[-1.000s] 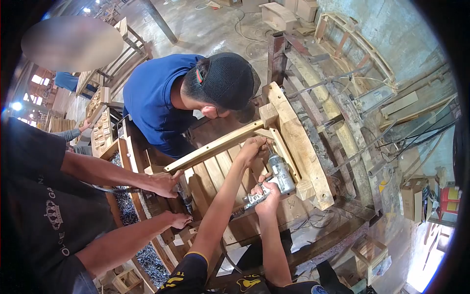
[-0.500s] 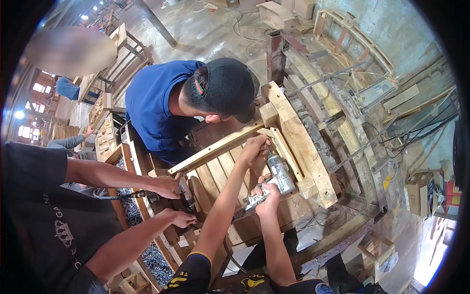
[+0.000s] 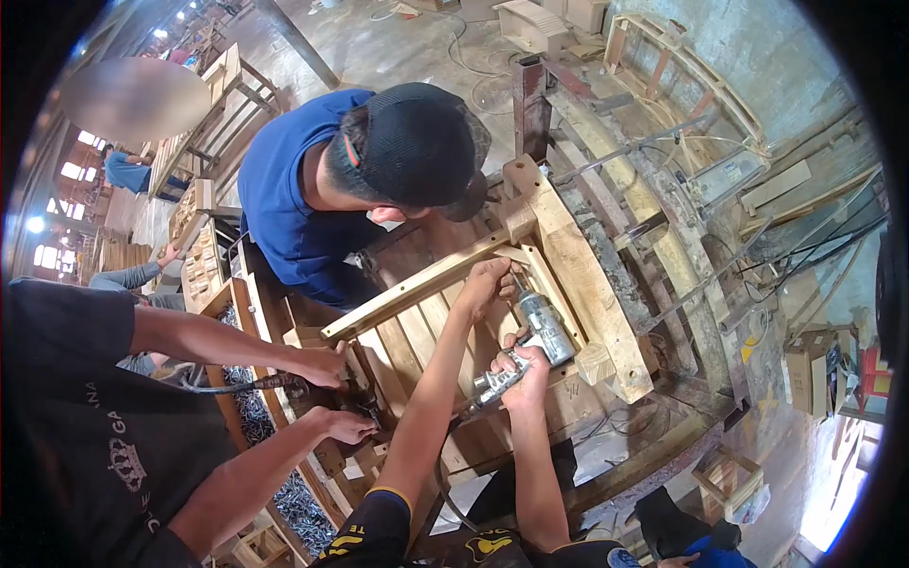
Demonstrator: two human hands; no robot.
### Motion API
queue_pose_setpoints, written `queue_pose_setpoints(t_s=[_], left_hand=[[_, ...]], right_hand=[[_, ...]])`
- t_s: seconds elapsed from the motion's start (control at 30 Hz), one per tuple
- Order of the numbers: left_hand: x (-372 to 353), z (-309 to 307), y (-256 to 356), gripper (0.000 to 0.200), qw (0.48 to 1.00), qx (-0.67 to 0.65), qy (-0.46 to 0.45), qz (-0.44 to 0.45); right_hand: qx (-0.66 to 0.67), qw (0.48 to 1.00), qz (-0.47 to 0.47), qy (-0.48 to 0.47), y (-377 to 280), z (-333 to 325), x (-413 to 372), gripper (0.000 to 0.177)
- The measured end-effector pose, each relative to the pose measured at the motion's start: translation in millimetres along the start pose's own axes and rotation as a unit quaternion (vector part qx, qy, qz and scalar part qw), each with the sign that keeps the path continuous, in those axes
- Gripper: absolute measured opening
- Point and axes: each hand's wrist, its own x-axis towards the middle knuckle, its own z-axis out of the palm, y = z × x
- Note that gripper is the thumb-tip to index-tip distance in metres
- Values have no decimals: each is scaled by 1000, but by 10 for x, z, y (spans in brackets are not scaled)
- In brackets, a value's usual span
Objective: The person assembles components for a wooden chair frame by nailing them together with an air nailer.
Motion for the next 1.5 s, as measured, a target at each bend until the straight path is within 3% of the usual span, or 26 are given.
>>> queue_pose_setpoints(t_s=[0.23,0.37,0.47,0.53,0.6,0.8,0.93,1.07,1.1,1.13,1.27,1.33,1.4,1.43,1.5], left_hand=[[23,-2,-37,23,999,-38,0,28],[-52,81,32,23,998,-6,52,27],[-231,109,46,21,972,145,181,43],[-598,77,113,23,964,180,187,58],[-1018,129,174,30,984,37,167,42],[-1779,53,174,34,981,-74,170,49],[-1934,-51,208,25,982,-26,184,22],[-1911,-214,264,25,987,29,158,1],[-1874,-64,334,22,977,34,210,4],[-1809,-36,415,20,978,59,201,10],[-1485,-56,625,15,984,81,156,8],[-1287,-57,697,15,990,50,132,-15],[-1067,-47,717,16,988,101,119,-21],[-962,-44,714,17,985,127,111,-26],[-768,-50,718,18,981,168,87,-33]], right_hand=[[13,1000,23,-15,-24,-42,104,25],[27,999,31,-13,-27,-34,165,25],[22,999,26,-18,-20,-53,213,26],[15,999,29,0,-28,-10,219,26],[11,999,37,-9,-34,-71,266,25],[-10,998,59,29,-38,-28,373,18],[-13,998,42,45,-21,-36,381,20],[18,999,39,-15,0,-25,256,30],[22,999,32,-37,10,-11,189,33],[25,998,25,-60,-2,109,96,35],[-159,986,-10,-57,-99,404,-449,42],[-383,918,-37,-90,-177,373,-493,52],[-609,776,-106,-125,-330,541,-597,51],[-645,723,-193,-153,-323,543,-594,64],[-726,640,-193,-163,-370,565,-660,66]])
